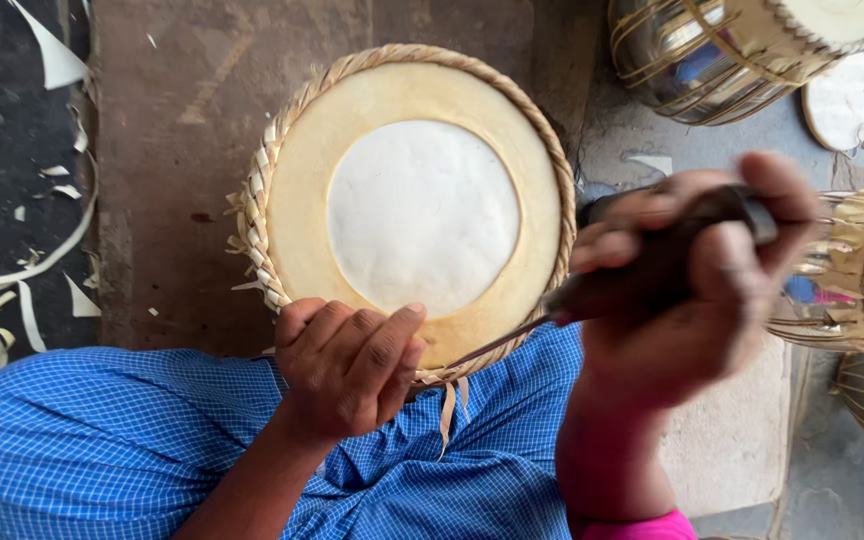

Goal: The person assembles a drum by securing a hide strip around the rim, using a metal tool to tighten and thread the strip through the lacing.

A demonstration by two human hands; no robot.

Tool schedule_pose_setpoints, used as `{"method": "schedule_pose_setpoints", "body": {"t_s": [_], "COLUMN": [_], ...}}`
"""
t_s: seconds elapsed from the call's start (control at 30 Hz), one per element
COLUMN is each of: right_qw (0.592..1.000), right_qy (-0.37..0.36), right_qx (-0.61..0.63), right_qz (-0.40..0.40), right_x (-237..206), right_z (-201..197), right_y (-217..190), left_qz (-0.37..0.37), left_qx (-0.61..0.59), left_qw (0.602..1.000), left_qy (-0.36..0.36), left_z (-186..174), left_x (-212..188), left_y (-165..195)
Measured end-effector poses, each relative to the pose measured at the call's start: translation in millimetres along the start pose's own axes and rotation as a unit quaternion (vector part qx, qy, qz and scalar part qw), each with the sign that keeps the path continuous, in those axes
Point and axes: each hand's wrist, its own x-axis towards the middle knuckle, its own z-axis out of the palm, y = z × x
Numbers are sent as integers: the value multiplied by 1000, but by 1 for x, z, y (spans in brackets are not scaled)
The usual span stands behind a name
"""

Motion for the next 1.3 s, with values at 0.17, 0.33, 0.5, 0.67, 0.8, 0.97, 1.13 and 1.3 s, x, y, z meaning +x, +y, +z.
{"method": "schedule_pose_setpoints", "body": {"t_s": [0.17, 0.33, 0.5, 0.67, 0.8, 0.97, 1.13, 1.3], "right_qw": [995, 982, 974, 922, 902, 861, 772, 944], "right_qy": [-40, -58, -103, -281, -326, -458, -439, -235], "right_qx": [-84, -177, -199, -260, -279, 149, 393, -4], "right_qz": [25, -1, -41, -50, 34, 165, 239, 233], "right_x": [-11, -4, 18, 26, 36, 51, 51, 26], "right_z": [38, 69, 87, 100, 110, 96, 61, 36], "right_y": [11, 0, 12, 27, 21, 55, 78, 43], "left_qz": [5, 18, -24, -17, -16, -10, -19, -13], "left_qx": [-14, 4, 30, 0, -17, -21, -13, -66], "left_qw": [1000, 1000, 999, 1000, 1000, 1000, 1000, 996], "left_qy": [4, -7, -15, 4, -3, 12, 6, 51], "left_z": [-3, -6, -3, -1, -3, -4, -7, -32], "left_x": [1, 7, 9, 11, 11, 9, 18, 4], "left_y": [-3, -5, 0, -9, -12, -8, 1, 14]}}
